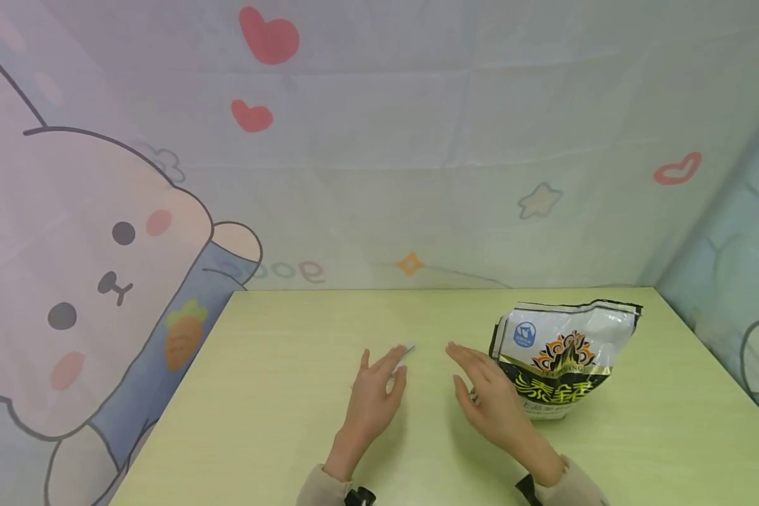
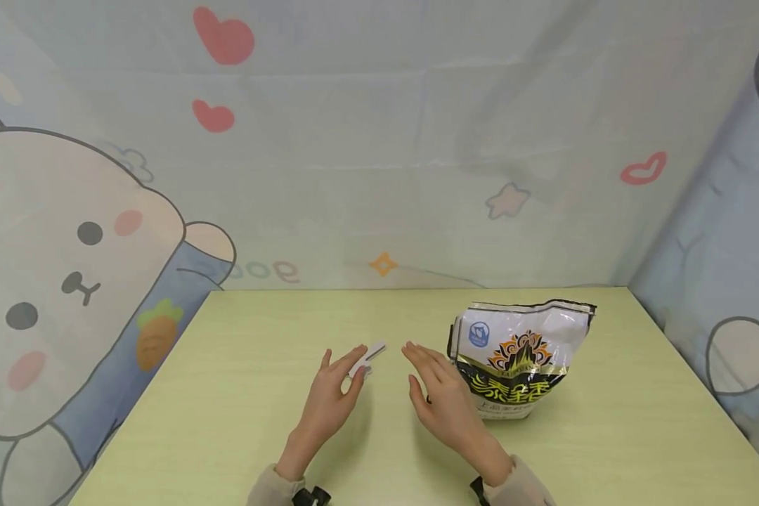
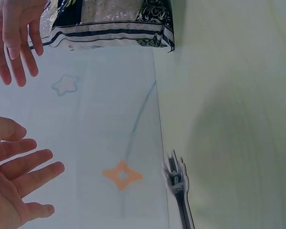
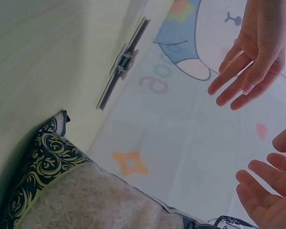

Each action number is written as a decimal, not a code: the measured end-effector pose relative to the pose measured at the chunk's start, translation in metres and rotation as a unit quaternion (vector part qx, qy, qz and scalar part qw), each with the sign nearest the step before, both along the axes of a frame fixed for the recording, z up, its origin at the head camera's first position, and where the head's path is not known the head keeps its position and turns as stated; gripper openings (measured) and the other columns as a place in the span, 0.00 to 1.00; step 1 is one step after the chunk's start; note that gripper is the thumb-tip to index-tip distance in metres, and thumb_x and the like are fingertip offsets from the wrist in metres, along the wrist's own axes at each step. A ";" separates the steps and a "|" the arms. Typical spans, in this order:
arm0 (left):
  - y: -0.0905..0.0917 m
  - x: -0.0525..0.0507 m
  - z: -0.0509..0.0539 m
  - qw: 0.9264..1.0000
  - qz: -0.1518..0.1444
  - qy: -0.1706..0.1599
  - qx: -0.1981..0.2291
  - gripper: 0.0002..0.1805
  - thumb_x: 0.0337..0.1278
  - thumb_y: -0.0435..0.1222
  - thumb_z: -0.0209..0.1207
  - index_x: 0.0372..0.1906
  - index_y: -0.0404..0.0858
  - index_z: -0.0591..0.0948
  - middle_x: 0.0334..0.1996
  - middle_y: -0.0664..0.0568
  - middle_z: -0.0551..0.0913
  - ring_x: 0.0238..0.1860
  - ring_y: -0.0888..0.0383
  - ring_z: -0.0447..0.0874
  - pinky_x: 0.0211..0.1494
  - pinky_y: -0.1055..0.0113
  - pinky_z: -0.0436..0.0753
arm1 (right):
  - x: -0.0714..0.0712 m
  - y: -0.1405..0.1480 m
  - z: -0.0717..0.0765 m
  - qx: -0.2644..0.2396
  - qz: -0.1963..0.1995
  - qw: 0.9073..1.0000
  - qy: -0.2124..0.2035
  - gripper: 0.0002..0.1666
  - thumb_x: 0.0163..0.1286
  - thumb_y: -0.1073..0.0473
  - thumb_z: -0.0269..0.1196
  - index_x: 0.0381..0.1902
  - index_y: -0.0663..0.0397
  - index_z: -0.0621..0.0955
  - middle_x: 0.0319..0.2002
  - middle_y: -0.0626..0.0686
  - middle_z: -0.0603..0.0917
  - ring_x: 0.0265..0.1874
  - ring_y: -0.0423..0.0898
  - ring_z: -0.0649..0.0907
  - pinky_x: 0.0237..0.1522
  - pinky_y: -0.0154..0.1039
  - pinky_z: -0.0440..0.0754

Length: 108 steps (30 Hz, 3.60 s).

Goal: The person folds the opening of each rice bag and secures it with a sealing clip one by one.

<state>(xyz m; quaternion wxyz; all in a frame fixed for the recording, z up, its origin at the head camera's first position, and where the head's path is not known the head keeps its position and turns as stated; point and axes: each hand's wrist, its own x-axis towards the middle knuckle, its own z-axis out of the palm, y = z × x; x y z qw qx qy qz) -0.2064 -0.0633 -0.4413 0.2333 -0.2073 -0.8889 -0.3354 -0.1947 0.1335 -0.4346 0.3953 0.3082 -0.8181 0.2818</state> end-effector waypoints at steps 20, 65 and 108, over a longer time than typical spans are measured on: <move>0.015 0.009 0.006 0.996 -0.037 0.074 -0.018 0.15 0.55 0.34 0.54 0.49 0.39 0.78 0.49 0.50 0.80 0.52 0.55 0.77 0.58 0.44 0.67 | 0.007 0.005 0.011 -0.008 0.019 0.997 0.072 0.21 0.68 0.54 0.46 0.49 0.62 0.77 0.45 0.56 0.81 0.44 0.51 0.78 0.47 0.40 0.68; 0.055 0.010 0.002 0.994 -0.099 0.035 0.039 0.14 0.57 0.34 0.53 0.48 0.38 0.74 0.40 0.52 0.77 0.43 0.58 0.76 0.45 0.72 0.76 | 0.010 0.054 0.031 -0.012 -0.036 0.991 0.126 0.19 0.67 0.54 0.49 0.34 0.60 0.83 0.33 0.56 0.82 0.38 0.55 0.74 0.41 0.50 0.62; 0.087 0.000 -0.005 0.969 -0.145 -0.050 0.194 0.19 0.58 0.34 0.53 0.55 0.36 0.68 0.49 0.44 0.76 0.48 0.48 0.75 0.45 0.66 0.78 | 0.003 0.078 0.051 -0.016 -0.086 0.993 0.074 0.26 0.66 0.44 0.47 0.44 0.60 0.80 0.46 0.63 0.77 0.44 0.60 0.70 0.40 0.58 0.59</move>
